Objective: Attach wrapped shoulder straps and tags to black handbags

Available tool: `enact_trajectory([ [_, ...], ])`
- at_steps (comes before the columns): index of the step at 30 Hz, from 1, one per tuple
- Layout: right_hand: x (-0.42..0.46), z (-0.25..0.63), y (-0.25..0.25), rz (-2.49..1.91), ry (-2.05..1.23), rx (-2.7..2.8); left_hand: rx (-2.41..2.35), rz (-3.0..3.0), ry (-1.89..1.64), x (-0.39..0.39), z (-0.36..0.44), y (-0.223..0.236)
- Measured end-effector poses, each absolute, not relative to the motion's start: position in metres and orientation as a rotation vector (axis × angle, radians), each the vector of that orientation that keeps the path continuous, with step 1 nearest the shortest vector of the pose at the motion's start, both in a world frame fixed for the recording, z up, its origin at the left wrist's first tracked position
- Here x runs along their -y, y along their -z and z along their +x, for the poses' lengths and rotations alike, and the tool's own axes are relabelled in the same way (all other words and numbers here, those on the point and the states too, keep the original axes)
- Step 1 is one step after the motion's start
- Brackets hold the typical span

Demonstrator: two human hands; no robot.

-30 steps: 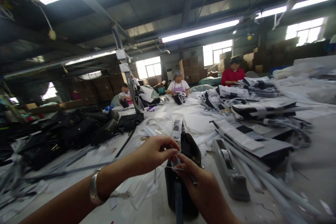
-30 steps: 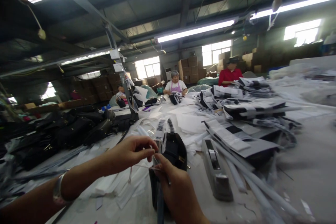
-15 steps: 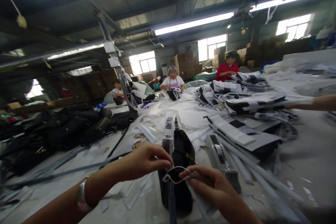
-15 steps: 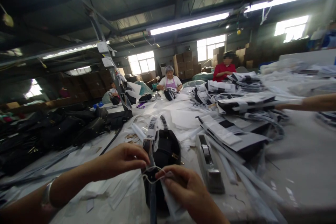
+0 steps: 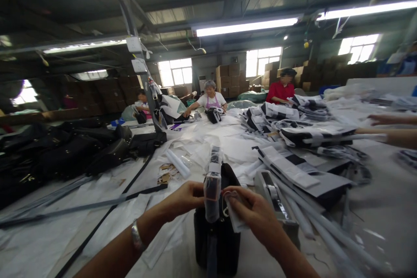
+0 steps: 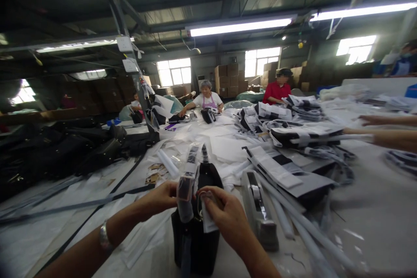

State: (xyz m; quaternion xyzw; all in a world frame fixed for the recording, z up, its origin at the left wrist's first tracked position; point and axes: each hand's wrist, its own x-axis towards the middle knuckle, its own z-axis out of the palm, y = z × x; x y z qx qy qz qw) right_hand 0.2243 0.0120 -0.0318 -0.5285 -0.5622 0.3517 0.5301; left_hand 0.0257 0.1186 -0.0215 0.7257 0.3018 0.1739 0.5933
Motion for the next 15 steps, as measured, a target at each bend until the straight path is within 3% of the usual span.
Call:
enact_trajectory([
  [7,-0.025,0.215,0.039,-1.241,-0.854,1.208,-0.685,1.467,-0.438,-0.121,0.045,0.039],
  [15,-0.011,0.23,0.045,-1.41,-0.656,1.31,-0.728,1.355,-0.593,-0.108,0.024,0.041],
])
